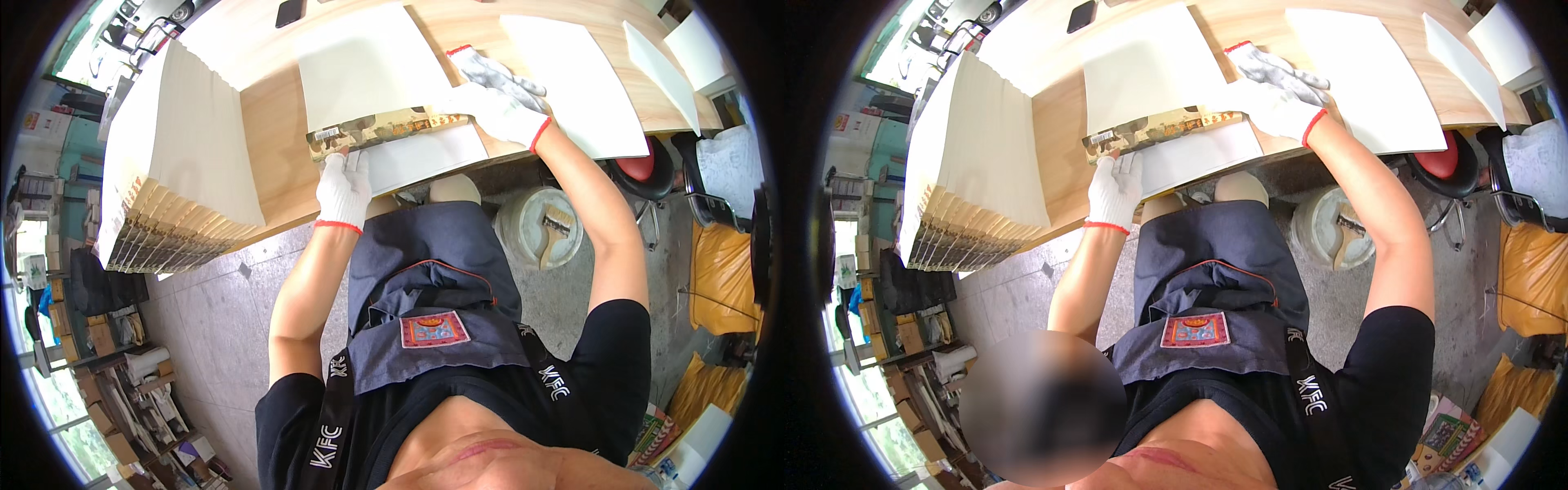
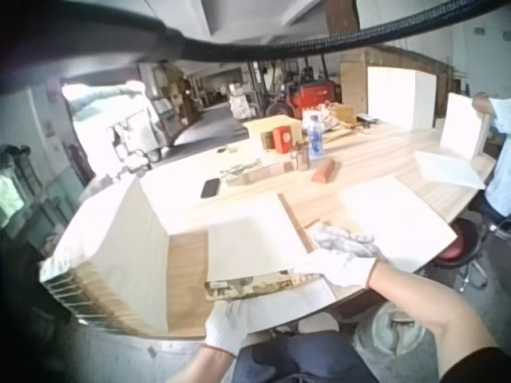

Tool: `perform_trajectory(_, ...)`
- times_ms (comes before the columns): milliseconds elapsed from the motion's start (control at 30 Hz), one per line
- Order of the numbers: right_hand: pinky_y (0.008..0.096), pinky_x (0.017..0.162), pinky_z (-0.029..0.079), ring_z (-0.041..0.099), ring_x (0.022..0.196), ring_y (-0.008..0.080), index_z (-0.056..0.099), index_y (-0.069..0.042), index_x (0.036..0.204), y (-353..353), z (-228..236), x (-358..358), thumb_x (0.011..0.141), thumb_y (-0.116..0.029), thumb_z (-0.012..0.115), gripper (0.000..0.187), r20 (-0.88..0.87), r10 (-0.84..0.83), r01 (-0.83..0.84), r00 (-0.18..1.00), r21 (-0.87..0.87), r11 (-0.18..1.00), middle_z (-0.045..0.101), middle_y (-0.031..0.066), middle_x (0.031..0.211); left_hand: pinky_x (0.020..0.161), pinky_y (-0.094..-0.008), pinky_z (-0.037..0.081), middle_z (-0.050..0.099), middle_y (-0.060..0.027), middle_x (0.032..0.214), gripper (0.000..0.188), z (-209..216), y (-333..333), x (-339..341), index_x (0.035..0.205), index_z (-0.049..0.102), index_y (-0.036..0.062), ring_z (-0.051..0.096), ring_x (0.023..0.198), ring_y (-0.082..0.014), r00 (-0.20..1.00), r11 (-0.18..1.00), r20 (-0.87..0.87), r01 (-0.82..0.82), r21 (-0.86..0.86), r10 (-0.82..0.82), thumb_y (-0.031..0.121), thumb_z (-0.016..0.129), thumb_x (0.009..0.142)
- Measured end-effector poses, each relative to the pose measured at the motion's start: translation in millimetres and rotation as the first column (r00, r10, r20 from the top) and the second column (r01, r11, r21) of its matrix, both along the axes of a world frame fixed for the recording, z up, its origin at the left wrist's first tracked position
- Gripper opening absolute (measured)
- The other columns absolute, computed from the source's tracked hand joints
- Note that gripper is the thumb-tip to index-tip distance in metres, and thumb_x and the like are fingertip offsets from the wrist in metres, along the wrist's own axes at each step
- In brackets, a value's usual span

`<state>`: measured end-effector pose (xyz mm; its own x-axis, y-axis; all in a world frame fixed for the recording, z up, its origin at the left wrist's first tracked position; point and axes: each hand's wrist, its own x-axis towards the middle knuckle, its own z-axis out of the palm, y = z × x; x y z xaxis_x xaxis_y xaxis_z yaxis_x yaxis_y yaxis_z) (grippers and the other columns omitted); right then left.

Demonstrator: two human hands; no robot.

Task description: The person applies adhesive to paper boards and stacks them into a neat pile.

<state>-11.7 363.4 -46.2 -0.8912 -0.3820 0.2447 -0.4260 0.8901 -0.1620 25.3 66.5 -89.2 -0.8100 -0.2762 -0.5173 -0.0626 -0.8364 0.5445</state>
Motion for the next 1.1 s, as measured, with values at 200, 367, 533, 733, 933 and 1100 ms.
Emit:
perform_trajectory(200,0.0387,0.105,0.042,0.05,0.128,0.0242,0.073,-0.015,0.114,-19,25,-32,0.099,-0.039,0.051,0.036,0.376,-0.02,0.146,0.926,-0.309,0.94,0.06,0.0065,0.134,0.114,-0.0617,0.039,0.052,-0.0181,0.137,0.028,2,-10,-31,0.122,0.05,0.0051,0.047,0.134,-0.0405,0.981,0.969,-0.064,0.193,0.156,-0.186,0.01,0.053,0.095)
perform_trajectory(367,0.0323,0.103,0.045,0.059,0.12,0.0203,0.062,-0.009,0.132,-42,37,-89,0.105,-0.042,0.043,0.047,0.895,-0.126,0.603,0.427,-0.179,0.778,0.062,0.0083,0.136,0.111,-0.0604,0.045,0.053,-0.0216,0.134,0.024,35,-22,-30,0.118,0.05,0.003,0.051,0.13,-0.0407,0.983,0.968,-0.067,0.183,0.172,-0.173,0.013,0.053,0.096)
perform_trajectory(533,0.0283,0.097,0.049,0.061,0.113,0.0158,0.054,-0.001,0.138,-64,20,-84,0.104,-0.023,0.051,0.041,0.593,0.694,0.661,0.409,-0.717,0.223,0.064,0.0074,0.131,0.107,-0.0592,0.048,0.055,-0.0185,0.131,0.02,66,-34,-17,0.114,0.049,0.0053,0.055,0.125,-0.0388,0.983,0.983,0.01,0.185,-0.012,-0.185,0.017,0.052,0.098)
perform_trajectory(733,0.0329,0.1,0.051,0.06,0.118,0.0179,0.05,-0.001,0.141,-70,33,-36,0.106,-0.023,0.048,0.042,0.302,0.531,0.361,0.792,-0.932,-0.01,0.061,0.0087,0.131,0.092,-0.0509,0.057,0.064,-0.012,0.114,0.029,124,-59,35,0.123,0.055,0.0066,0.066,0.104,-0.0283,0.894,0.903,-0.291,0.227,-0.365,-0.342,0.017,0.062,0.097)
perform_trajectory(933,0.0352,0.107,0.046,0.054,0.131,0.0231,0.047,-0.003,0.143,-156,87,-64,0.107,-0.023,0.044,0.042,-0.078,0.503,0.012,0.861,-0.985,-0.173,0.056,0.0144,0.141,0.077,-0.0314,0.055,0.069,-0.0107,0.109,0.039,197,-167,94,0.123,0.062,-0.0015,0.068,0.088,-0.0194,0.869,0.406,-0.382,-0.24,-0.882,-0.315,0.023,0.066,0.093)
perform_trajectory(1100,0.0331,0.109,0.044,0.054,0.13,0.0212,0.057,-0.005,0.135,-312,150,-89,0.104,-0.026,0.049,0.038,-0.521,0.226,-0.532,0.823,-0.567,0.629,0.056,0.0102,0.141,0.077,-0.0334,0.056,0.072,-0.0142,0.098,0.036,246,-289,92,0.126,0.06,-0.0036,0.07,0.087,-0.0226,0.8,0.472,-0.586,-0.472,-0.745,-0.125,0.02,0.053,0.099)
